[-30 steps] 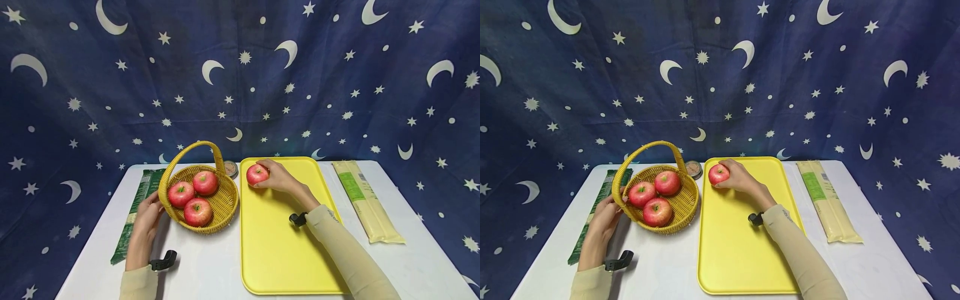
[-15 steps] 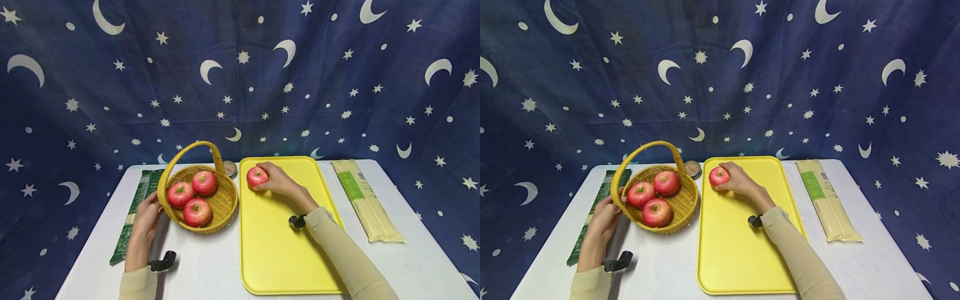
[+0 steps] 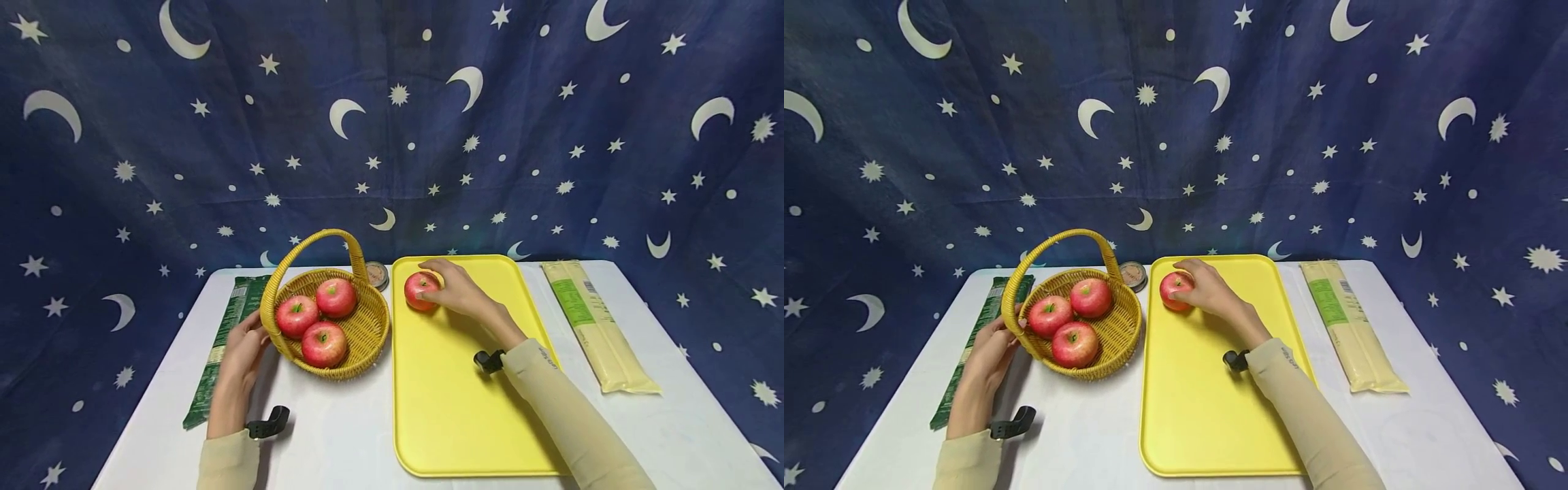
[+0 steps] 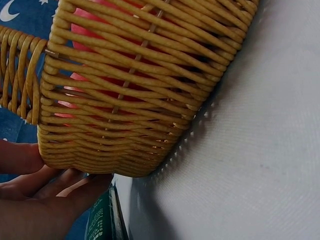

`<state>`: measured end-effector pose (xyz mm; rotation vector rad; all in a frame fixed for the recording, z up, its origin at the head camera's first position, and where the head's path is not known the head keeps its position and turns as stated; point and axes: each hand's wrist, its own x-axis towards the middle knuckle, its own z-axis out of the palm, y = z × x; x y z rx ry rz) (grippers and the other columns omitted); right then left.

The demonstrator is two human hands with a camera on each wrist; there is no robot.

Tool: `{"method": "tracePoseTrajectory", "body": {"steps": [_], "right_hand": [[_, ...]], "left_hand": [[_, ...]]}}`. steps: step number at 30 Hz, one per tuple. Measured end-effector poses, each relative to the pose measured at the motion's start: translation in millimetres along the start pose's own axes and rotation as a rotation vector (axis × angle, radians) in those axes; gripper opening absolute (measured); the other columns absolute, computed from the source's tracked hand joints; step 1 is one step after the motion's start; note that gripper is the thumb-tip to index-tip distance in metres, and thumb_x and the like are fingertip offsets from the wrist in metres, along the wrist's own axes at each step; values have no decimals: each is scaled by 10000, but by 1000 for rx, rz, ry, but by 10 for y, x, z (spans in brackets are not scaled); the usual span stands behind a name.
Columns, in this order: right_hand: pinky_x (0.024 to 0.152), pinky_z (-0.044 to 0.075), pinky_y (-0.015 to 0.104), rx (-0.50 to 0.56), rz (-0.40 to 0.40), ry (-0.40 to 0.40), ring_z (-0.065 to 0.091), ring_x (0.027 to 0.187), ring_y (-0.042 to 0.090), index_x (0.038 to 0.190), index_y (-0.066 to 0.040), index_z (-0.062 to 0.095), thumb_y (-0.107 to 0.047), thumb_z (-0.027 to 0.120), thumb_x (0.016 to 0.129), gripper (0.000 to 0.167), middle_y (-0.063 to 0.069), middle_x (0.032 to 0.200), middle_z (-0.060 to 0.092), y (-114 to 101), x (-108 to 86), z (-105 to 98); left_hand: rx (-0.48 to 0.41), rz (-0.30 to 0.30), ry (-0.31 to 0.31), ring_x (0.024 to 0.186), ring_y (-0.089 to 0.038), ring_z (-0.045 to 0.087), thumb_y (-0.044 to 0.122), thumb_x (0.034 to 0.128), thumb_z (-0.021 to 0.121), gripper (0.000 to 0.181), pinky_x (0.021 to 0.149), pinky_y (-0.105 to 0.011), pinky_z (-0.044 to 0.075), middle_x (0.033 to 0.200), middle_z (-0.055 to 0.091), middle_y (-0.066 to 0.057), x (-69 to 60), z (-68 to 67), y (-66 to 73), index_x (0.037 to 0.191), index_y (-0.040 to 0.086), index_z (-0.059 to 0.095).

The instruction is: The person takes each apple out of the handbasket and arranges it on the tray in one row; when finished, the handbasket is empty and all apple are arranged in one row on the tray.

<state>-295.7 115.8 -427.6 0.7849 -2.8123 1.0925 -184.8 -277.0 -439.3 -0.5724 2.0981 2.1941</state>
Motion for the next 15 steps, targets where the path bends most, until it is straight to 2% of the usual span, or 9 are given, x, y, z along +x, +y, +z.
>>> {"method": "tracePoseTrajectory", "body": {"steps": [3,8,11,15], "right_hand": [[1160,426,540,4,-36,23,553,1319,378,1355,1,638,-181,840,849,574,190,1403,613,-81,-1,-2],[1070,518,502,31,-84,30,620,1205,363,1326,-4,660,-175,852,835,554,180,1355,646,-258,1,-4],[1028,552,489,46,-99,14,636,1183,363,1325,-17,664,-190,862,827,563,172,1360,649,-367,14,11],[1063,530,492,39,-108,-34,621,1229,357,1347,-35,657,-219,848,843,569,163,1370,646,-495,42,58]], "left_hand": [[-2,1,-1,1485,-188,317,-19,1022,401,653,1249,-369,315,1678,259,-133,4,-14,-9,1642,59,213],[0,9,-9,1510,-212,293,-11,1022,409,648,1264,-385,292,1681,247,-147,16,-18,-11,1638,46,219],[-2,14,-8,1520,-215,281,-9,1022,417,651,1268,-391,285,1688,236,-147,15,-8,-9,1639,47,217],[1,17,-3,1522,-218,283,-2,1026,422,648,1268,-399,286,1688,239,-145,12,-3,-15,1640,51,219]]}}
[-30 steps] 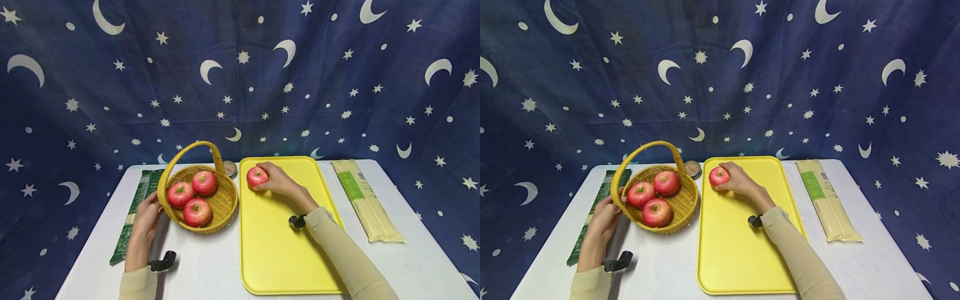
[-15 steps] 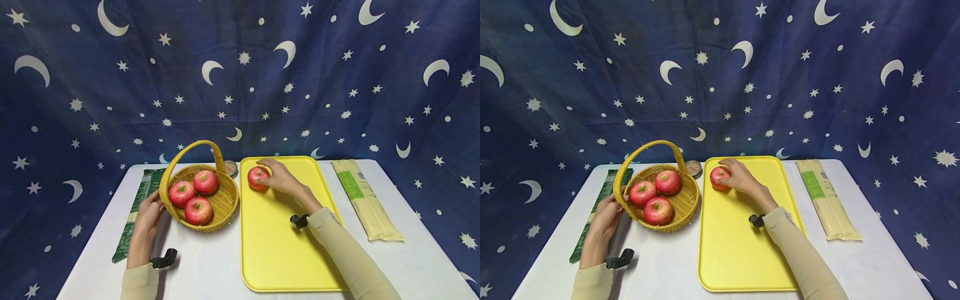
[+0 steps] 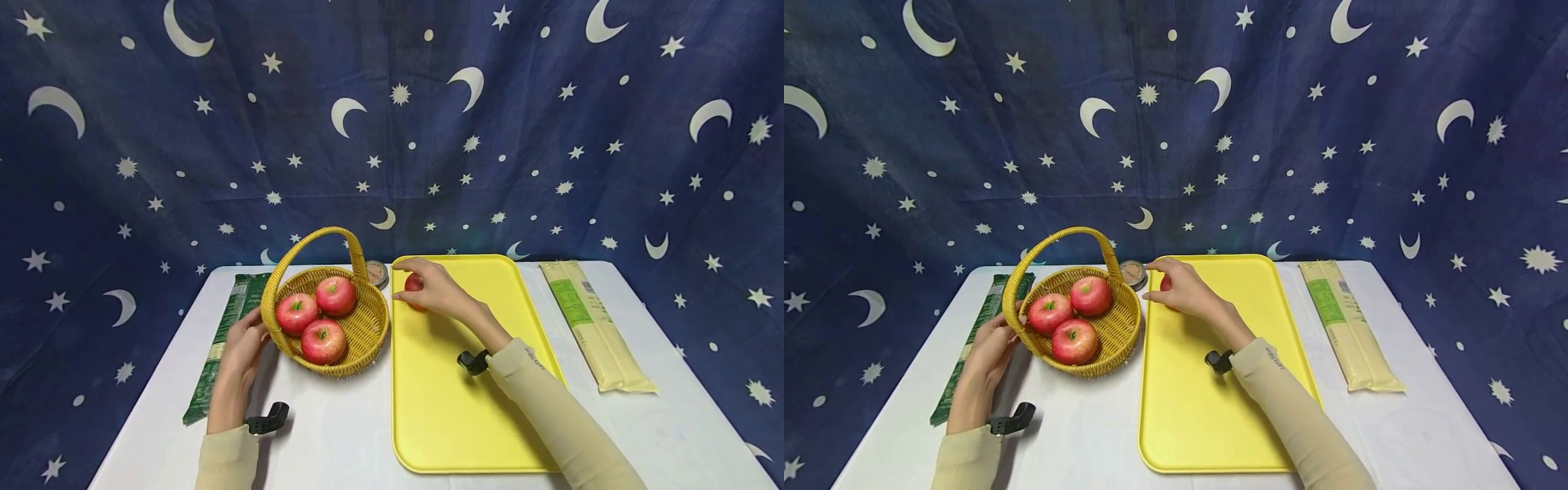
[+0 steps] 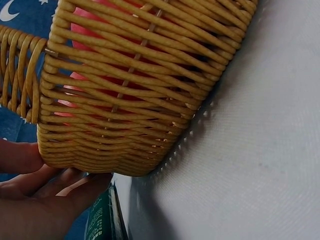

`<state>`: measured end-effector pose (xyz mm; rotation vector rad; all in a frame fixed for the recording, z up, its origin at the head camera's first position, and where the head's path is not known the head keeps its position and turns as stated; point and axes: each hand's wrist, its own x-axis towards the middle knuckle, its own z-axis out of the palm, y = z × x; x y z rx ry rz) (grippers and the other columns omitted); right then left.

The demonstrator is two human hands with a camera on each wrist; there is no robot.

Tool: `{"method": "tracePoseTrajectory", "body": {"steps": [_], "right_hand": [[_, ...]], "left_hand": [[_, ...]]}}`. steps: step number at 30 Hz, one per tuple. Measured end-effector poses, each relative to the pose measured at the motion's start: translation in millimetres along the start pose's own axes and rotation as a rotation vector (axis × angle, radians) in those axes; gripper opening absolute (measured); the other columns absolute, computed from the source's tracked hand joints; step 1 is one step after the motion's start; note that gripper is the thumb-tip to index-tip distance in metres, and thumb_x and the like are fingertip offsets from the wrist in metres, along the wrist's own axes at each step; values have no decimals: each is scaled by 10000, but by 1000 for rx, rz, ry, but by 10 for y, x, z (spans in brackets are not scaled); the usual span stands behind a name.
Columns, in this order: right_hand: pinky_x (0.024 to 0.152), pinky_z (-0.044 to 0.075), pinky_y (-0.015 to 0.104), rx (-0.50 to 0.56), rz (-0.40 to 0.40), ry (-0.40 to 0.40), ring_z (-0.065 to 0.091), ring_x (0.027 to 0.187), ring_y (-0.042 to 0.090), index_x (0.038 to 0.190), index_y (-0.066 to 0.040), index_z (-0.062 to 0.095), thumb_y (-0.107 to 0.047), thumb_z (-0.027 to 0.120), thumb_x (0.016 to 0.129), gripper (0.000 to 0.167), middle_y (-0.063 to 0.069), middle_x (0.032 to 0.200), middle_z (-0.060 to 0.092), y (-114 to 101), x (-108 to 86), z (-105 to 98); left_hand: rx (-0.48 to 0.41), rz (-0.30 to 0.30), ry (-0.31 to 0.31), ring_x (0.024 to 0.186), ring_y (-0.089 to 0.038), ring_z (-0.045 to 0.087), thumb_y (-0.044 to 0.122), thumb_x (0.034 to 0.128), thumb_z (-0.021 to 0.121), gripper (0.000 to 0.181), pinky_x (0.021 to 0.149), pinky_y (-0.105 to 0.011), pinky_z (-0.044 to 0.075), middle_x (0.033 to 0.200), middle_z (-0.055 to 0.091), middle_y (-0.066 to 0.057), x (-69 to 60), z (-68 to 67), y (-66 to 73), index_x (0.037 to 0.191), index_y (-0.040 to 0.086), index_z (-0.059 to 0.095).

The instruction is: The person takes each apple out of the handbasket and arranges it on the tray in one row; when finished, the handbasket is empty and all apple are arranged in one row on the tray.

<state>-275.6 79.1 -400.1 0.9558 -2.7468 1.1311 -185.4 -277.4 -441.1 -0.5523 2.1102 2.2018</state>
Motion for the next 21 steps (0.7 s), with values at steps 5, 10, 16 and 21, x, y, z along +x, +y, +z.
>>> {"method": "tracePoseTrajectory", "body": {"steps": [5,10,16,21], "right_hand": [[1027,538,513,5,-21,-63,631,1217,358,1386,-65,638,-257,834,860,593,124,1312,673,-119,50,83],[1011,543,503,67,-72,-110,652,1142,323,1380,-37,637,-221,839,859,589,137,1292,684,-209,95,172],[1063,511,520,111,-112,-189,624,1192,373,1377,3,624,-213,829,868,590,192,1355,640,-344,165,232],[1143,454,493,78,-121,-234,509,1367,355,1370,-29,644,-255,828,870,579,147,1357,654,-451,218,263]], "left_hand": [[3,5,3,1523,-217,285,0,1028,425,641,1266,-402,288,1683,253,-142,-3,4,-1,1637,57,234],[6,6,4,1520,-209,291,4,1027,431,643,1264,-393,293,1680,266,-136,2,11,0,1638,60,237],[2,11,1,1519,-209,288,-9,1022,421,649,1265,-396,290,1684,256,-136,3,8,-2,1639,57,230],[13,3,6,1523,-206,286,5,1029,426,645,1263,-398,295,1689,251,-123,-1,3,-4,1640,73,234]]}}
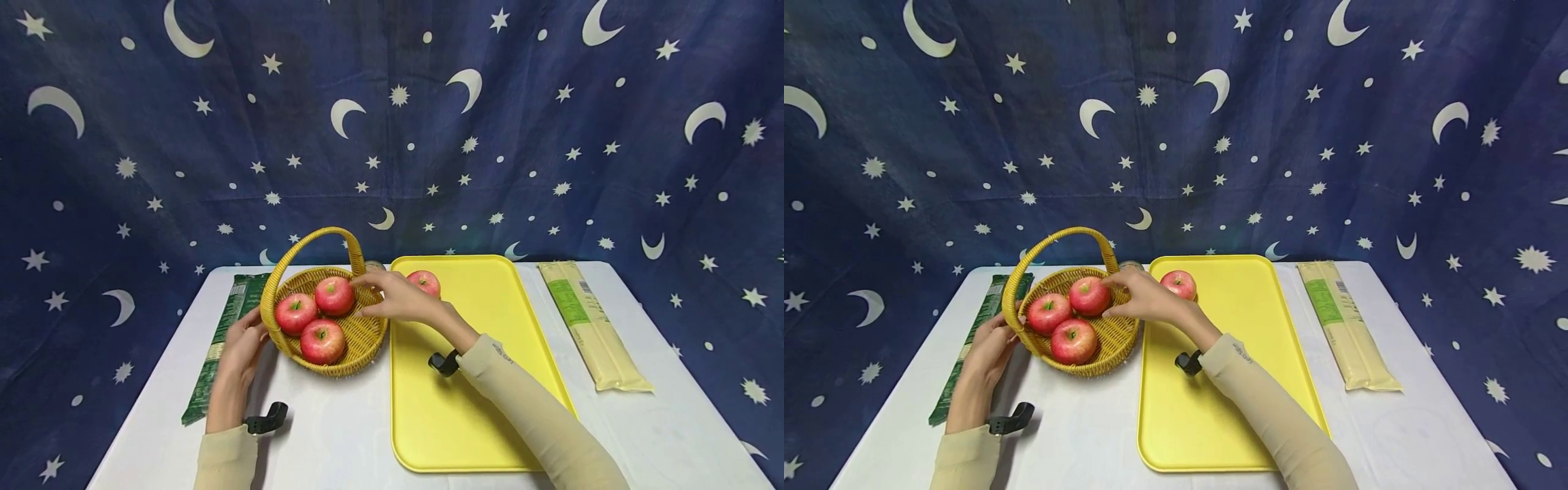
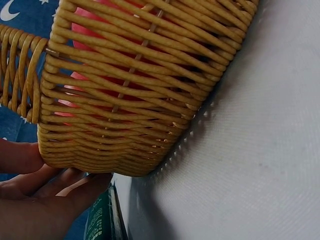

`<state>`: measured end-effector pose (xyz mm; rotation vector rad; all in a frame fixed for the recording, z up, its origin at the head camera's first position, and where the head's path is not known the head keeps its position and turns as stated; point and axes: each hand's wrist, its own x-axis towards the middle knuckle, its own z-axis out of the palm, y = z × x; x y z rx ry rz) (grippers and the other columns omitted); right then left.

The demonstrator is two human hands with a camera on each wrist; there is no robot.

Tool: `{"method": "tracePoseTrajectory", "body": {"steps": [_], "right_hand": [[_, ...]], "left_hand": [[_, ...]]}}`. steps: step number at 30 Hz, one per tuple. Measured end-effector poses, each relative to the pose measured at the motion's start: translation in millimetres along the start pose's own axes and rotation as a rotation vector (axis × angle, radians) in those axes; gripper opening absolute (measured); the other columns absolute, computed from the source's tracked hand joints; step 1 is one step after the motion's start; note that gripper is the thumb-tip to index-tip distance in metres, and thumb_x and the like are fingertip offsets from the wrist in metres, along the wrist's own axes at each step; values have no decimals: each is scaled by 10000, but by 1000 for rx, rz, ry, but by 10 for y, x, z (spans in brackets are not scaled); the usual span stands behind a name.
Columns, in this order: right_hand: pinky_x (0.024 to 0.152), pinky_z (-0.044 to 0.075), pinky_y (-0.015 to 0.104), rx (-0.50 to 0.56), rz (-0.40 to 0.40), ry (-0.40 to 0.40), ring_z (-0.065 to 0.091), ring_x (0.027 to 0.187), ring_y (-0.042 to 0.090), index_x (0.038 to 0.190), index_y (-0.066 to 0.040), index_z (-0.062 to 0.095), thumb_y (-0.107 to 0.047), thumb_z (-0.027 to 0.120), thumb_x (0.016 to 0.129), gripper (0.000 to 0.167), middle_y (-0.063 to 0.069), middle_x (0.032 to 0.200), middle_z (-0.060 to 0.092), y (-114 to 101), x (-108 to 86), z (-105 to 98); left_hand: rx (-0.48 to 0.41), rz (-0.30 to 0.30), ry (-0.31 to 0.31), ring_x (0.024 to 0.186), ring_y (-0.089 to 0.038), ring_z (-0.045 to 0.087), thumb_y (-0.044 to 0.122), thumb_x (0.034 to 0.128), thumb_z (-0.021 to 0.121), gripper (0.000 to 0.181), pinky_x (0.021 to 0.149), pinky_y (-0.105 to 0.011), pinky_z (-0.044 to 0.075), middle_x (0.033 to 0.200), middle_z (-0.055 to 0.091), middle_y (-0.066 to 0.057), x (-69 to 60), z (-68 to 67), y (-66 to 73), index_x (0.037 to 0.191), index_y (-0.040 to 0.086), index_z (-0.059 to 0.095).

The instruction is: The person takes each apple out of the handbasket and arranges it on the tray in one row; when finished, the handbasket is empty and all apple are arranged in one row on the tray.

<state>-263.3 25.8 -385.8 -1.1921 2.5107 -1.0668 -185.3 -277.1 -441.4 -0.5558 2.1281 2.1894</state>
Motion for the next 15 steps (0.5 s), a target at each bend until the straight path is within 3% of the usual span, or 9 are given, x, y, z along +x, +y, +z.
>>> {"method": "tracePoseTrajectory", "body": {"steps": [8,15], "right_hand": [[1078,502,387,-48,-39,-85,591,1238,277,1353,-42,663,-228,832,863,551,92,1374,660,-122,138,100],[1103,496,430,-19,-33,-174,607,1271,283,1371,-30,641,-168,822,860,559,106,1402,639,-165,221,190]], "left_hand": [[-8,-4,-4,1490,-189,314,-6,1023,420,644,1242,-361,319,1678,265,-139,-25,-38,-18,1637,46,230],[-5,8,-7,1409,-149,375,-10,1013,437,649,1109,-217,414,1659,301,-131,-19,-20,0,1632,46,251]]}}
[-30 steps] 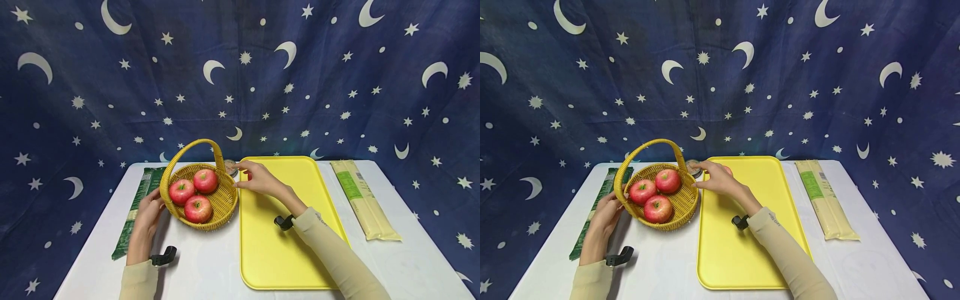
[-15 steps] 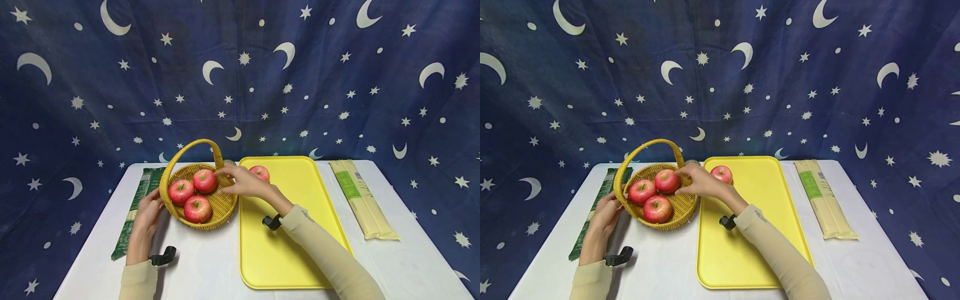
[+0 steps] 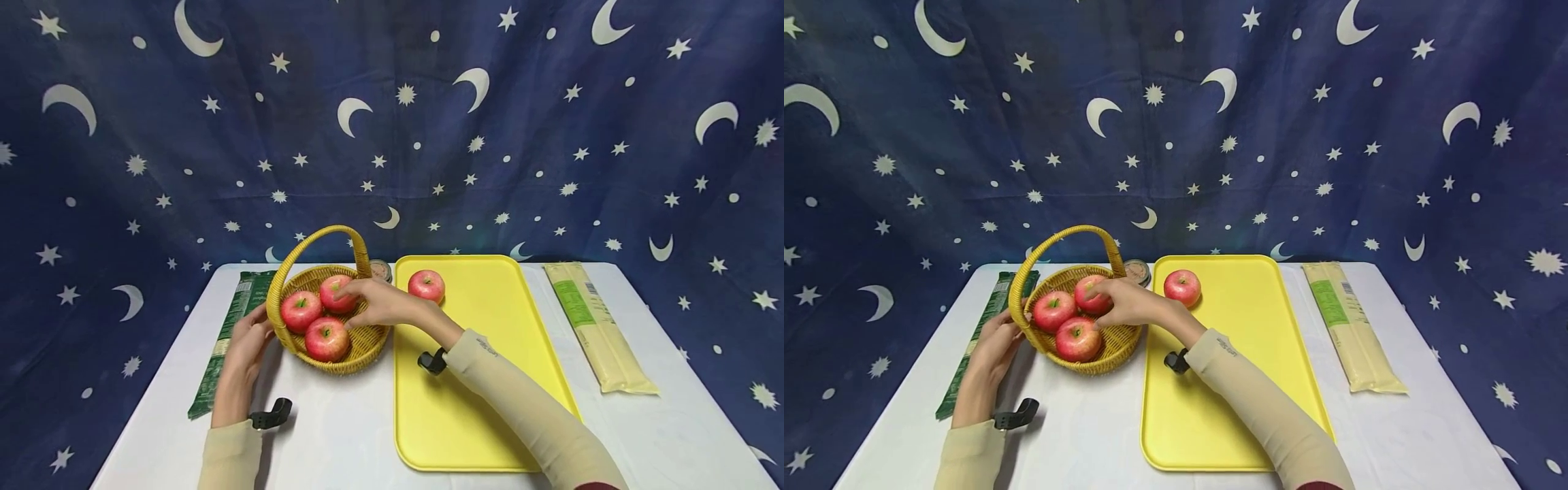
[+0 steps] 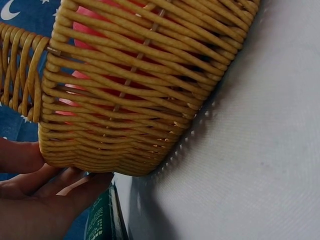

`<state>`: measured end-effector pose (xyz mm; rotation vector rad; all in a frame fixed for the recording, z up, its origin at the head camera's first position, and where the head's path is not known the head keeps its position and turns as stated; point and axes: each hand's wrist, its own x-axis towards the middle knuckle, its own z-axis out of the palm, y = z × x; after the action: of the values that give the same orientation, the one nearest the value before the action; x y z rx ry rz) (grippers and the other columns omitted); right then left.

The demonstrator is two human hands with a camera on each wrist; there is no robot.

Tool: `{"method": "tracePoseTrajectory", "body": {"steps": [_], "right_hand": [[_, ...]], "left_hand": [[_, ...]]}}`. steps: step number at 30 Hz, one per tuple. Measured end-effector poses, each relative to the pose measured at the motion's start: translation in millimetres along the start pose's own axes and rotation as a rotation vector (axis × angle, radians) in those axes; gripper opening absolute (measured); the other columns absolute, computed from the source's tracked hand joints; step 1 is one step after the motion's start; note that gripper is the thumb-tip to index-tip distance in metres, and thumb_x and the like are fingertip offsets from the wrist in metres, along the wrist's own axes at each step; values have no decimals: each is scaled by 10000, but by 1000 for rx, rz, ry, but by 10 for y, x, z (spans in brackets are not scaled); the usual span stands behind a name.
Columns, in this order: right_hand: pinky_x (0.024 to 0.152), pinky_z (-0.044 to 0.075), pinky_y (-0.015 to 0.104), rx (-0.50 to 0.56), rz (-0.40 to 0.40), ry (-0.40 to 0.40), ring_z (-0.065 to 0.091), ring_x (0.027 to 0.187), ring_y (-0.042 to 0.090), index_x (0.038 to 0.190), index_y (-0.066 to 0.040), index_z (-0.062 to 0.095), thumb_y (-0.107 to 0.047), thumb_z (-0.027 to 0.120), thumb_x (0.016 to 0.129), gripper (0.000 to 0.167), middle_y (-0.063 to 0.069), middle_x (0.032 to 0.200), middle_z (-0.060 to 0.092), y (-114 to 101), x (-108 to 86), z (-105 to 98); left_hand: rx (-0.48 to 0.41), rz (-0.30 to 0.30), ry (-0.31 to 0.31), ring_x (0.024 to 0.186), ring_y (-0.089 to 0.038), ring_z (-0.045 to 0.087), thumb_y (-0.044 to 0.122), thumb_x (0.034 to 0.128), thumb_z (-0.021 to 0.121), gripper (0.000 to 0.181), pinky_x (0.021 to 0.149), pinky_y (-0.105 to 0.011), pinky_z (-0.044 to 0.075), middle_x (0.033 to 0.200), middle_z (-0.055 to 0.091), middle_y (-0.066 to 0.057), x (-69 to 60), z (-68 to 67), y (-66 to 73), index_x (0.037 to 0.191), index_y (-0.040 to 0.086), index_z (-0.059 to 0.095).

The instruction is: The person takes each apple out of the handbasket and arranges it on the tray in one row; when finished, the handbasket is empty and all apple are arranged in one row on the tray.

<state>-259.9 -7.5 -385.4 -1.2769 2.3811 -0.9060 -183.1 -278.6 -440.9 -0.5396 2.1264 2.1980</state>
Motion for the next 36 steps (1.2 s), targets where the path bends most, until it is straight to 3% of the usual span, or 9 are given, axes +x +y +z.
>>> {"method": "tracePoseTrajectory", "body": {"steps": [5,10,16,22,36], "right_hand": [[1113,487,428,-11,-4,-49,600,1285,281,1375,-9,635,-155,800,864,556,118,1386,655,-29,67,41],[1085,495,374,-44,-2,-94,614,1251,266,1361,-39,656,-185,827,846,562,98,1358,676,-67,153,83],[1073,510,330,-16,-10,-120,632,1228,244,1330,-66,679,-115,835,814,541,54,1307,702,-62,222,173],[1026,487,246,-88,24,-124,616,1186,178,1320,-151,691,-145,851,797,547,-32,1288,699,-44,238,247],[1080,459,233,-91,37,-135,582,1213,117,1407,-155,632,-212,890,775,685,-24,1369,648,-37,271,383]], "left_hand": [[-2,3,5,1337,-125,418,-16,1013,453,650,962,-131,459,1659,304,-136,-1,6,-1,1630,49,260],[6,-3,7,1359,-142,423,-9,1020,445,650,987,-146,459,1665,299,-135,3,-20,-2,1636,55,245],[14,-4,15,1357,-145,420,-5,1025,438,642,988,-167,449,1646,330,-134,5,-31,-7,1636,68,255],[18,-2,15,1330,-137,434,0,1021,444,640,967,-167,449,1633,354,-130,10,-4,-1,1633,71,269],[15,4,11,1347,-140,429,4,1031,433,630,953,-140,460,1642,340,-145,23,-8,-7,1633,55,257]]}}
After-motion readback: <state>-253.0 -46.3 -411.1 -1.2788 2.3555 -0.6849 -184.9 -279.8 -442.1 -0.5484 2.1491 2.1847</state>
